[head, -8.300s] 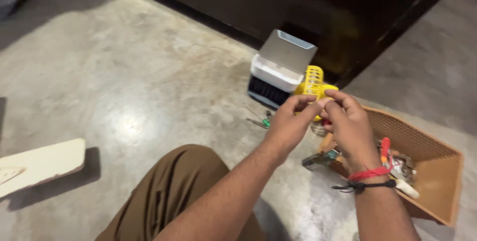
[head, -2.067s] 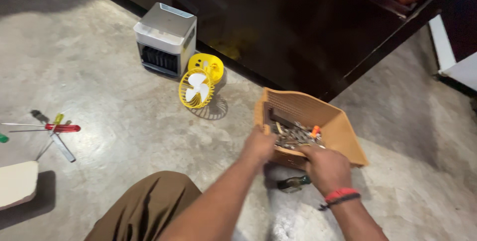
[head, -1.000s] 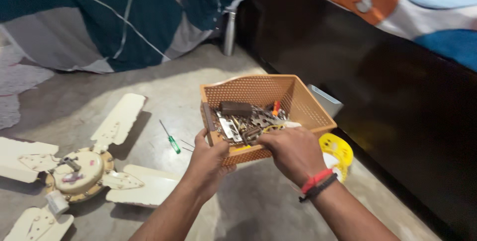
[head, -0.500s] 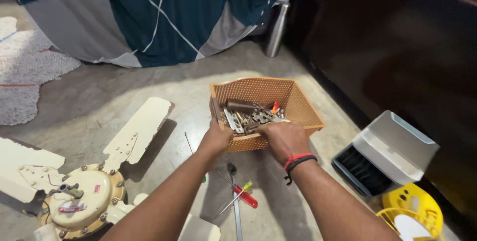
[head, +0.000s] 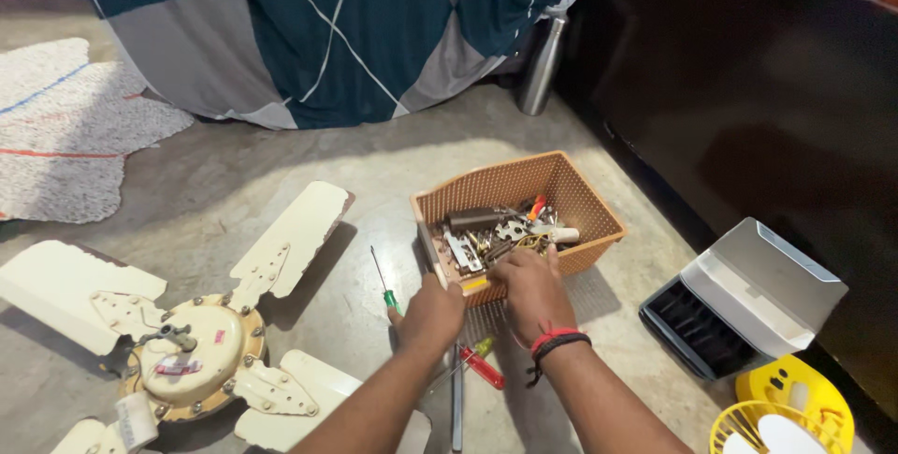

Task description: The person sits on the floor servicing a disassembled ceiling fan. They unscrew and reposition the fan blades, wipe parts with a cloth, handle a small bottle, and use a screwdriver to work on the fan motor hub, picking fasteners from a tool basket.

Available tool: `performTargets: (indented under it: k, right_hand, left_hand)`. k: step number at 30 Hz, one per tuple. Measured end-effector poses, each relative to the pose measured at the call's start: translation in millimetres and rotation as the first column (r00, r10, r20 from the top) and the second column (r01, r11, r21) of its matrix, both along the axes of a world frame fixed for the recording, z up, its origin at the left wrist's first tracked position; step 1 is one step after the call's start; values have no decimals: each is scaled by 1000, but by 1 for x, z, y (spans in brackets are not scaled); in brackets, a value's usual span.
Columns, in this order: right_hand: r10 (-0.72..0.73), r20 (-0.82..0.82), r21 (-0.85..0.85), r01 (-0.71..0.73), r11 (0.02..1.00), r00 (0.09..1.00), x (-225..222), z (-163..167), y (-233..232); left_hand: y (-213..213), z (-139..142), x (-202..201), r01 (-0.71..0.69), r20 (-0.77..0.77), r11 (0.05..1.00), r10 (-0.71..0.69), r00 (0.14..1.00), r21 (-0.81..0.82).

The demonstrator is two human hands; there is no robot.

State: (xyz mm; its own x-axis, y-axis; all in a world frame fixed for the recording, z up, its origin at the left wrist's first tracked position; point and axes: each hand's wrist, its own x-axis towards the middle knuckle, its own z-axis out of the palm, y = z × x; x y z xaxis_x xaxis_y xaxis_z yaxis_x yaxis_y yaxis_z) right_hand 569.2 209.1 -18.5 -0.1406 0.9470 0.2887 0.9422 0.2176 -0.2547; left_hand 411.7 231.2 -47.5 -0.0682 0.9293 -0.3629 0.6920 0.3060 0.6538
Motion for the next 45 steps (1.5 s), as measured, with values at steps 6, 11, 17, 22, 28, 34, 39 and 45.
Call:
performTargets:
  k: [6, 11, 17, 22, 28, 34, 39, 45]
  right_hand:
    - [180, 19, 319, -176, 931, 984, 53, -3, -13]
    - [-574, -816, -501, 405, 765, 76, 57, -55, -9]
    - [-566, -489, -282, 494, 822, 664, 55, -106, 23]
    - [-396, -467, -275, 296, 915, 791, 100, -63, 58]
    - [-401, -442, -114, 393, 913, 803, 90, -68, 18]
    - [-398, -127, 305, 418, 856, 908, 51, -53, -39]
    - [-131, 58, -76, 135, 988, 990, 12, -33, -67]
    - [-268, -80, 424, 276, 863, 960, -43, -8, -91]
  left_hand:
    - [0, 1, -4, -233, 209, 972, 220, 953, 42]
    - [36, -6, -11, -177, 295, 925, 75, 952, 335]
    - [8, 10, -2, -222, 101, 969, 211, 972, 106]
    - [-40, 30, 14, -117, -30, 993, 118, 993, 32]
    - [-51, 24, -4, 90, 23, 996, -90, 996, -2]
    - [-65, 26, 16, 185, 47, 981, -183, 982, -58]
    - [-94, 40, 13, 363, -99, 931, -358, 928, 34]
    - [-124, 19, -57, 591, -450, 801, -494, 744, 98]
